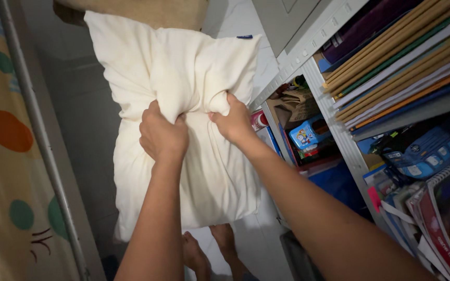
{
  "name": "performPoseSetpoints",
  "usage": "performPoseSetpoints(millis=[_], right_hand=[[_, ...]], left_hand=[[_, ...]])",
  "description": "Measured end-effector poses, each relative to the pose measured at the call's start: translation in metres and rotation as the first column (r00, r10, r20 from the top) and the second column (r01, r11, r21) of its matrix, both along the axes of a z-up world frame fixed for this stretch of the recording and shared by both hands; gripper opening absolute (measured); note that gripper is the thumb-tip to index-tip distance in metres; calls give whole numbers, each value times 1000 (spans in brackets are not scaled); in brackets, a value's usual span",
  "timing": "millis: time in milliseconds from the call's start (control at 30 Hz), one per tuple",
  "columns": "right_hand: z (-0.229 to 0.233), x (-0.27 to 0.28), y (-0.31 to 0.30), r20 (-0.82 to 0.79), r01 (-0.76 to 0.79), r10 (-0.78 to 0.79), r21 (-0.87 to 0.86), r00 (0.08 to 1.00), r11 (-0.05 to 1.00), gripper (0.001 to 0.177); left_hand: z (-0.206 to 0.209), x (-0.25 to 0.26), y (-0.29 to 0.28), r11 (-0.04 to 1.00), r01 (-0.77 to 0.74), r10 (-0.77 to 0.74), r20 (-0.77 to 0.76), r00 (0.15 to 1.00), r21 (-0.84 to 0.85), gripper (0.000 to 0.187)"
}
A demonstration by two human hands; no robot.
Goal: The person removes a gray pillowcase from a pillow, then removes a blue patterned pillowcase from another pillow. The person places the removed pillowcases on the floor and sets the bare pillows aside on the bed.
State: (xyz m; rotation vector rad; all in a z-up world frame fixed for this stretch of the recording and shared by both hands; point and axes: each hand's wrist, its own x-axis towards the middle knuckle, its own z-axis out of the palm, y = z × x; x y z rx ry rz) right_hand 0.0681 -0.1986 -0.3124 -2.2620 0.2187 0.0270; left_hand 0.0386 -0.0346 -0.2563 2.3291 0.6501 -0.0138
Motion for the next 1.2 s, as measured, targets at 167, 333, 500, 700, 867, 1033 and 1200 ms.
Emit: performPoseSetpoints(millis=[167, 333, 500, 700, 867, 1033, 1200], right_hand=[[-12, -1, 5, -87, 19, -29, -119, 996, 993, 71], [-17, -10, 9, -233, -15, -29, -186, 972, 982, 89], [-9, -18, 23, -163, -62, 52, -59, 985, 996, 85], [15, -14, 38, -124, -50, 51, 12, 991, 999, 75], [62, -3, 54, -32, -39, 43, 117, 999, 992, 67], [129, 18, 74, 180, -148, 106, 239, 978, 960, 59], [200, 25, 97, 227, -246, 161, 423, 961, 872, 53]], left_hand=[[-19, 1, 10, 999, 27, -30, -74, 997, -44, 68], [-31, -2, 12, 987, 158, -157, -111, 981, 1, 103], [-26, -1, 4, 986, 162, -165, -115, 980, -29, 100], [-17, -5, 0, 988, 130, -126, 50, 991, -84, 91], [13, 3, 4, 985, 125, -76, 353, 933, -118, 78], [77, 16, 18, 975, 134, -16, 550, 835, -175, 65], [152, 15, 37, 991, 122, -42, 741, 670, -54, 52]])
